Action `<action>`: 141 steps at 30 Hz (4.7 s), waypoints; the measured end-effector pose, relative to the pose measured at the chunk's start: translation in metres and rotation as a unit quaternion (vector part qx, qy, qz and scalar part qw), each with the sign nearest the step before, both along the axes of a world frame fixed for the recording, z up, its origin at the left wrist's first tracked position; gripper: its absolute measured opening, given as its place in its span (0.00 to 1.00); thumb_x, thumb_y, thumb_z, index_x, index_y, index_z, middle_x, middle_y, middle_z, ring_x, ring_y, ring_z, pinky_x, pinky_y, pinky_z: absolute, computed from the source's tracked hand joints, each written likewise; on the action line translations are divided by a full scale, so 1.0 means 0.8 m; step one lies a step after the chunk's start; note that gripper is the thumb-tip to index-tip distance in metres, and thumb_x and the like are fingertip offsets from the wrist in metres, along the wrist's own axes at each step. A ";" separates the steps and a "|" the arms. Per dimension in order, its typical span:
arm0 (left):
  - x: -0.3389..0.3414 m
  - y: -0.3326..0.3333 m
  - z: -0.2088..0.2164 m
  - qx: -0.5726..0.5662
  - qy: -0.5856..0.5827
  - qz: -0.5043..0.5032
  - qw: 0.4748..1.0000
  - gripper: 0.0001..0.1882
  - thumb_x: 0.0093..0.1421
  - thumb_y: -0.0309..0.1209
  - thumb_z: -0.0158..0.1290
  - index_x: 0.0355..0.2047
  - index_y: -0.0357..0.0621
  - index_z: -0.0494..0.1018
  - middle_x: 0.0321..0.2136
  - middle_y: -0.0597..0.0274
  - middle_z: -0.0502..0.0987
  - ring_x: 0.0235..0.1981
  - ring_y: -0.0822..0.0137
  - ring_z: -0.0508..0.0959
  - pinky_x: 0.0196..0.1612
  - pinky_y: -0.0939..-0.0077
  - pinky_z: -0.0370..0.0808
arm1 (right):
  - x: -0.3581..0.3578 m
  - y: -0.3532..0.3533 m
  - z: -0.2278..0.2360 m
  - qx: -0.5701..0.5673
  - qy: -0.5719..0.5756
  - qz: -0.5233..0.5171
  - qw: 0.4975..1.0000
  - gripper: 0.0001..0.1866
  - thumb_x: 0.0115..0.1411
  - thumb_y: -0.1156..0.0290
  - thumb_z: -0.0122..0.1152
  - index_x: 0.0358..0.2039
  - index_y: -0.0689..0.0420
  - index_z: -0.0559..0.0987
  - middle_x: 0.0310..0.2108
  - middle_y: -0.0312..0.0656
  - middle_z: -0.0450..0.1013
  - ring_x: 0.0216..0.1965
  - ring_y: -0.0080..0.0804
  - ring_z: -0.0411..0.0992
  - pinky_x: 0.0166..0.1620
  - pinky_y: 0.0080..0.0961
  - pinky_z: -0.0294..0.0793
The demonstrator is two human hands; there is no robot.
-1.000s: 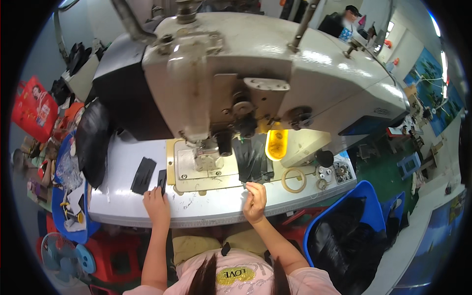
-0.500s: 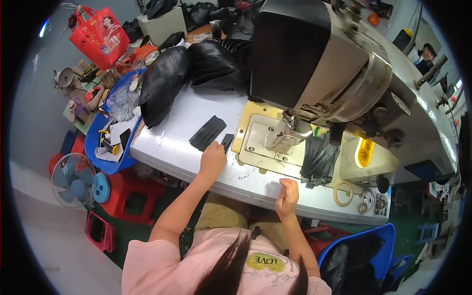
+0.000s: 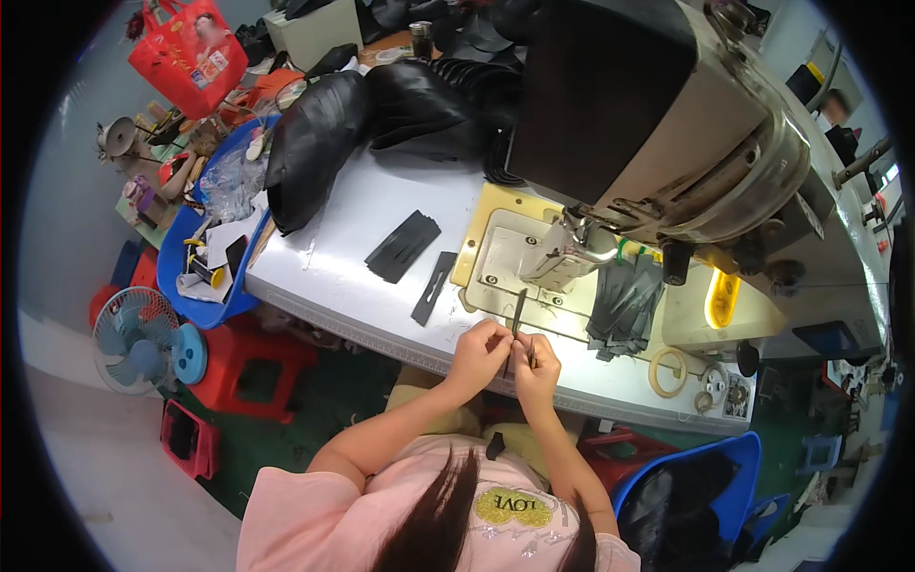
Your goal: The person cuts small black fabric strips with scissors and then sews them onto a larger black leather-like item using a sewing machine. The person handles the fabric pieces one by one, aligning them before stitching.
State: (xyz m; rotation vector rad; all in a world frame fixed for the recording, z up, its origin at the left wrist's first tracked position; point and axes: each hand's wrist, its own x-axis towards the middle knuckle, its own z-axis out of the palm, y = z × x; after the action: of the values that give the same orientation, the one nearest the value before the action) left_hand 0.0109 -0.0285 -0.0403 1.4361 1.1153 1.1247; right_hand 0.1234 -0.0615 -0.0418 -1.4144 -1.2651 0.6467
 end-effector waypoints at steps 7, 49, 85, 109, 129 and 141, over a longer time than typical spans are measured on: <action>-0.008 0.006 -0.014 -0.187 -0.093 -0.102 0.972 0.04 0.57 0.22 0.50 0.29 0.31 0.72 0.27 0.61 0.76 0.29 0.75 0.76 0.34 0.83 0.74 | 0.011 -0.005 0.007 -0.029 -0.001 -0.010 1.000 0.03 0.49 0.83 0.59 0.24 0.66 0.74 0.23 0.40 0.69 0.19 0.24 0.64 0.24 0.19 0.63; -0.001 0.005 0.001 -0.143 0.045 -0.167 0.974 0.02 0.53 0.19 0.52 0.27 0.31 0.70 0.25 0.59 0.76 0.27 0.75 0.76 0.31 0.82 0.74 | 0.033 -0.016 0.003 0.052 -0.074 0.035 0.995 0.07 0.42 0.83 0.58 0.23 0.62 0.71 0.22 0.43 0.67 0.20 0.37 0.67 0.23 0.25 0.67; 0.025 -0.002 -0.004 -0.105 -0.059 -0.161 0.980 0.08 0.57 0.22 0.50 0.23 0.39 0.62 0.17 0.64 0.70 0.17 0.78 0.69 0.20 0.87 0.65 | 0.030 -0.032 0.001 0.077 0.044 -0.002 0.996 0.03 0.50 0.80 0.56 0.26 0.63 0.71 0.24 0.41 0.67 0.24 0.29 0.66 0.29 0.23 0.66; -0.023 0.045 -0.018 0.050 0.074 0.003 0.996 0.10 0.55 0.22 0.49 0.18 0.40 0.62 0.13 0.69 0.65 0.12 0.81 0.63 0.15 0.85 0.59 | 0.090 -0.046 0.036 0.035 0.244 -0.006 0.969 0.02 0.57 0.79 0.50 0.27 0.59 0.69 0.28 0.31 0.64 0.23 0.13 0.60 0.25 0.12 0.62; -0.092 0.055 -0.002 0.207 0.473 0.144 0.845 0.13 0.46 0.26 0.56 0.31 0.30 0.69 0.32 0.46 0.66 0.37 0.47 0.67 0.39 0.58 0.66 | 0.173 0.070 0.047 -0.022 -0.085 -0.203 0.975 0.08 0.47 0.70 0.56 0.25 0.61 0.75 0.19 0.46 0.72 0.21 0.36 0.71 0.28 0.29 0.69; -0.107 0.079 0.004 0.241 0.372 0.116 0.889 0.02 0.48 0.20 0.50 0.21 0.34 0.68 0.18 0.54 0.69 0.19 0.56 0.70 0.24 0.65 0.66 | 0.094 0.036 0.035 0.154 -0.038 -0.112 0.981 0.07 0.49 0.82 0.54 0.31 0.63 0.74 0.23 0.43 0.69 0.24 0.34 0.69 0.30 0.25 0.69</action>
State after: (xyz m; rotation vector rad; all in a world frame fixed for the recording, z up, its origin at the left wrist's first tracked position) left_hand -0.0751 0.0348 -0.0372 2.2903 1.6401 1.0797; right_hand 0.1986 -0.0330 -0.0140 -1.3063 -1.1844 0.2332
